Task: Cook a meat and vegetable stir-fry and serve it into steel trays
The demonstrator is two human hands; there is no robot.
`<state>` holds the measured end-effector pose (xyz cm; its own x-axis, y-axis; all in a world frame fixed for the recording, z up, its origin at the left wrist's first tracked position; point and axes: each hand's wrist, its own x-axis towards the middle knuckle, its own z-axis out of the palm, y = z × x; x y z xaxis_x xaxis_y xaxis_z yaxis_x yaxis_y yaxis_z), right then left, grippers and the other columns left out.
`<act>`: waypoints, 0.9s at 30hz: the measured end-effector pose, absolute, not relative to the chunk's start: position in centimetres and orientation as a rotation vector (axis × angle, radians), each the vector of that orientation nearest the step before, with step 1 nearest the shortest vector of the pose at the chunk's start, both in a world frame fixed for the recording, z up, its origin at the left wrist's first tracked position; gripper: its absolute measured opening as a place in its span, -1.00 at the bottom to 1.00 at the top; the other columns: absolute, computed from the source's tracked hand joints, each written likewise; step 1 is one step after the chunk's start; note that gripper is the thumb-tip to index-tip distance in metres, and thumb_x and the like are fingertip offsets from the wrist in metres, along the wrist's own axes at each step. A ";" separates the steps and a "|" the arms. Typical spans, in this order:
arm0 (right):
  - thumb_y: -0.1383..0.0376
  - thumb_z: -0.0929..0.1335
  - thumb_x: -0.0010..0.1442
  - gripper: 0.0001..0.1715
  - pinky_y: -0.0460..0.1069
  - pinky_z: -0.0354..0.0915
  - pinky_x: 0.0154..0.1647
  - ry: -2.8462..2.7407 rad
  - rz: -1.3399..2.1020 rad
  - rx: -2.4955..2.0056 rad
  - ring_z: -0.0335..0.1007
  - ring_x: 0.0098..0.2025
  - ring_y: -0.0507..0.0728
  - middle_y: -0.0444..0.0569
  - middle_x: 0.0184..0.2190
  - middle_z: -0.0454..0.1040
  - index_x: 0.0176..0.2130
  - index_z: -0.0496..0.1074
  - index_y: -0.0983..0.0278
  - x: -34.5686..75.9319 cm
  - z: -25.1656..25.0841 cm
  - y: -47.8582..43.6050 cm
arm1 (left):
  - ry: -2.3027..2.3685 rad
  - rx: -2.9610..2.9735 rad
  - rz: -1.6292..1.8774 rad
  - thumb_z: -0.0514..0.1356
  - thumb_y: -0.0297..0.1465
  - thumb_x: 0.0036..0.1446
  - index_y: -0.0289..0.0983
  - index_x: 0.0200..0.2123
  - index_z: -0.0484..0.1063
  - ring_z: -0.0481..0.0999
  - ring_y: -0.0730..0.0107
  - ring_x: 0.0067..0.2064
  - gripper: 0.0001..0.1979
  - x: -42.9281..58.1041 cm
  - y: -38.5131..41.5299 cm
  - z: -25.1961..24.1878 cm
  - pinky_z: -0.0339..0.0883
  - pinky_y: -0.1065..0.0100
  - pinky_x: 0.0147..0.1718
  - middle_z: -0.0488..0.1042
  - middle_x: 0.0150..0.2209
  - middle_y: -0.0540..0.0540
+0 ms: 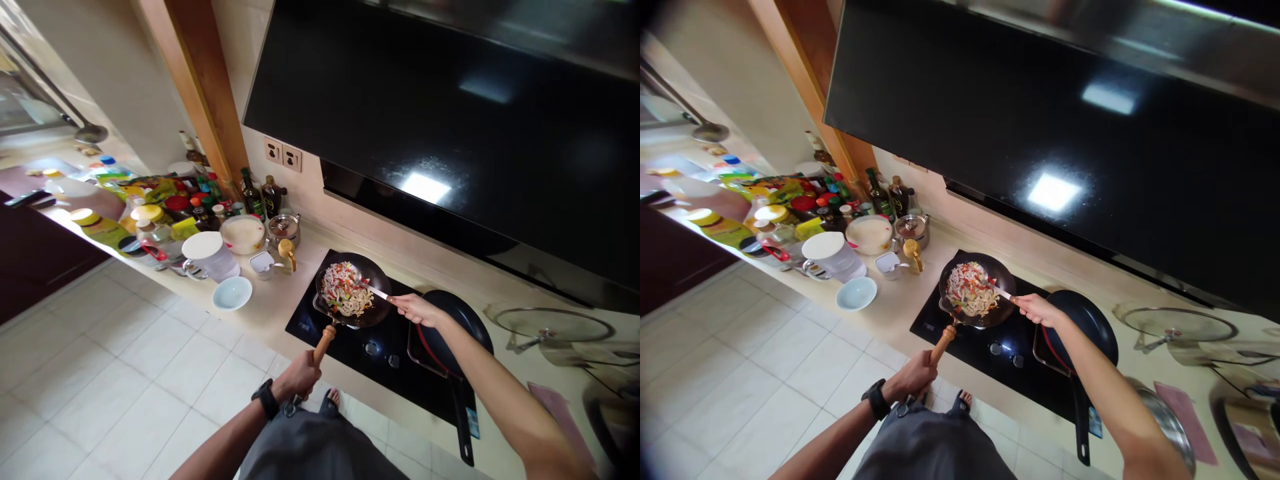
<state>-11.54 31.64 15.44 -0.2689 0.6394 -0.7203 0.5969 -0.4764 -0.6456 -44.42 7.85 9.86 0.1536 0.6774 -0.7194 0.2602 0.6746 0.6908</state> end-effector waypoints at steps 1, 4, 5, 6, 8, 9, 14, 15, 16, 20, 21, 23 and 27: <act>0.09 0.39 0.34 -0.56 -0.20 -0.32 -0.71 -1.529 2.042 -1.866 -0.15 -0.69 -0.15 -0.23 -0.52 0.28 0.10 0.51 0.27 -11.8 15.7 32.5 | 1.419 0.831 0.366 0.16 -0.50 -0.06 -0.23 -0.22 0.33 0.30 0.46 -0.71 -0.74 -44.5 7.8 9.9 0.11 0.45 -0.64 0.30 -0.71 0.12; 0.14 0.40 0.33 -0.64 -0.23 -0.31 -0.72 -1.467 2.219 -1.830 -0.15 -0.68 -0.17 -0.23 -0.50 0.29 0.05 0.51 0.25 -12.2 16.5 32.9 | 1.415 0.814 0.384 0.18 -0.50 -0.06 -0.22 -0.24 0.33 0.29 0.45 -0.72 -0.76 -44.6 7.8 10.4 0.10 0.45 -0.66 0.30 -0.71 0.10; 0.12 0.40 0.33 -0.61 -0.23 -0.30 -0.72 -1.503 2.204 -1.811 -0.14 -0.68 -0.17 -0.23 -0.49 0.29 0.08 0.51 0.23 -12.3 16.8 32.3 | 1.419 0.812 0.385 0.18 -0.50 -0.06 -0.22 -0.24 0.33 0.30 0.44 -0.72 -0.76 -44.6 7.7 10.7 0.09 0.45 -0.66 0.31 -0.71 0.10; 0.09 0.39 0.35 -0.56 -0.23 -0.28 -0.72 -1.570 2.161 -1.793 -0.12 -0.69 -0.16 -0.23 -0.50 0.30 0.12 0.50 0.22 -12.4 17.0 31.3 | 1.422 0.811 0.384 0.18 -0.50 -0.06 -0.22 -0.25 0.33 0.30 0.44 -0.71 -0.77 -44.5 7.7 11.0 0.09 0.46 -0.66 0.31 -0.71 0.09; 0.04 0.34 0.38 -0.47 -0.22 -0.15 -0.71 -1.795 1.962 -1.750 -0.01 -0.68 -0.12 -0.21 -0.52 0.33 0.21 0.47 0.21 -12.4 17.4 28.1 | 1.425 0.804 0.383 0.17 -0.50 -0.05 -0.23 -0.27 0.33 0.30 0.44 -0.71 -0.79 -44.4 7.7 11.5 0.08 0.46 -0.67 0.32 -0.71 0.08; 0.03 0.31 0.40 -0.45 -0.20 -0.01 -0.68 -1.947 1.808 -1.701 0.12 -0.64 -0.08 -0.16 -0.50 0.39 0.24 0.47 0.23 -12.4 17.4 26.2 | 1.421 0.799 0.385 0.16 -0.49 -0.05 -0.23 -0.28 0.33 0.29 0.44 -0.71 -0.80 -44.3 7.6 11.6 0.08 0.46 -0.67 0.32 -0.71 0.07; 0.18 0.15 0.46 -0.40 0.11 0.46 -0.01 -2.467 0.919 -1.468 0.59 -0.07 0.27 0.19 -0.05 0.62 0.34 0.38 0.28 -10.9 16.1 16.2 | 1.390 0.768 0.416 0.18 -0.49 -0.02 -0.25 -0.31 0.34 0.27 0.48 -0.71 -0.86 -43.3 7.4 11.0 0.06 0.47 -0.67 0.30 -0.70 0.09; 0.19 0.12 0.46 -0.38 0.15 0.46 0.02 -2.499 0.816 -1.482 0.59 -0.04 0.29 0.22 0.00 0.60 0.37 0.35 0.29 -10.3 15.9 14.8 | 1.390 0.763 0.424 0.19 -0.50 -0.02 -0.25 -0.30 0.34 0.27 0.48 -0.70 -0.84 -43.1 7.3 10.7 0.05 0.48 -0.67 0.29 -0.70 0.10; 0.20 0.10 0.47 -0.36 0.15 0.46 0.02 -2.523 0.738 -1.501 0.59 -0.05 0.28 0.23 0.01 0.59 0.38 0.32 0.29 -9.6 16.0 13.6 | 1.393 0.761 0.430 0.19 -0.50 -0.02 -0.25 -0.29 0.34 0.28 0.49 -0.70 -0.83 -43.0 7.2 10.4 0.06 0.49 -0.66 0.28 -0.70 0.12; 0.21 0.10 0.47 -0.37 0.07 0.49 -0.14 -2.617 0.532 -1.558 0.60 -0.21 0.22 0.15 -0.11 0.58 0.38 0.34 0.20 -6.7 18.9 11.9 | 1.420 0.784 0.425 0.18 -0.51 0.00 -0.24 -0.25 0.33 0.29 0.51 -0.68 -0.80 -42.6 6.9 9.6 0.11 0.48 -0.63 0.27 -0.68 0.14; 0.21 0.11 0.47 -0.38 0.05 0.48 -0.19 -2.656 0.484 -1.588 0.59 -0.24 0.20 0.12 -0.14 0.58 0.38 0.35 0.16 -6.3 20.1 12.1 | 1.428 0.791 0.421 0.17 -0.51 0.01 -0.23 -0.25 0.32 0.30 0.51 -0.68 -0.81 -42.6 6.8 9.5 0.13 0.48 -0.62 0.28 -0.68 0.14; 0.23 0.14 0.45 -0.40 0.02 0.43 -0.27 -2.765 0.396 -1.656 0.58 -0.27 0.19 0.08 -0.16 0.57 0.36 0.37 0.08 -6.6 22.4 12.7 | 1.436 0.802 0.421 0.17 -0.50 0.02 -0.22 -0.27 0.30 0.31 0.51 -0.67 -0.83 -42.7 6.8 9.1 0.15 0.47 -0.61 0.29 -0.67 0.14; 0.35 0.19 0.38 -0.37 -0.01 0.36 -0.27 -2.915 0.325 -1.800 0.58 -0.26 0.19 0.10 -0.15 0.57 0.36 0.35 0.11 -10.5 22.8 14.4 | 1.368 0.736 0.472 0.24 -0.44 0.02 -0.19 -0.34 0.24 0.30 0.54 -0.67 -0.81 -43.1 6.8 7.7 0.17 0.47 -0.62 0.28 -0.65 0.15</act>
<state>-10.52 14.45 22.82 -0.4206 0.8384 -0.3466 0.8941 0.4478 -0.0018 -43.07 6.75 7.68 0.1632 0.6927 -0.7025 0.1119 0.6945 0.7108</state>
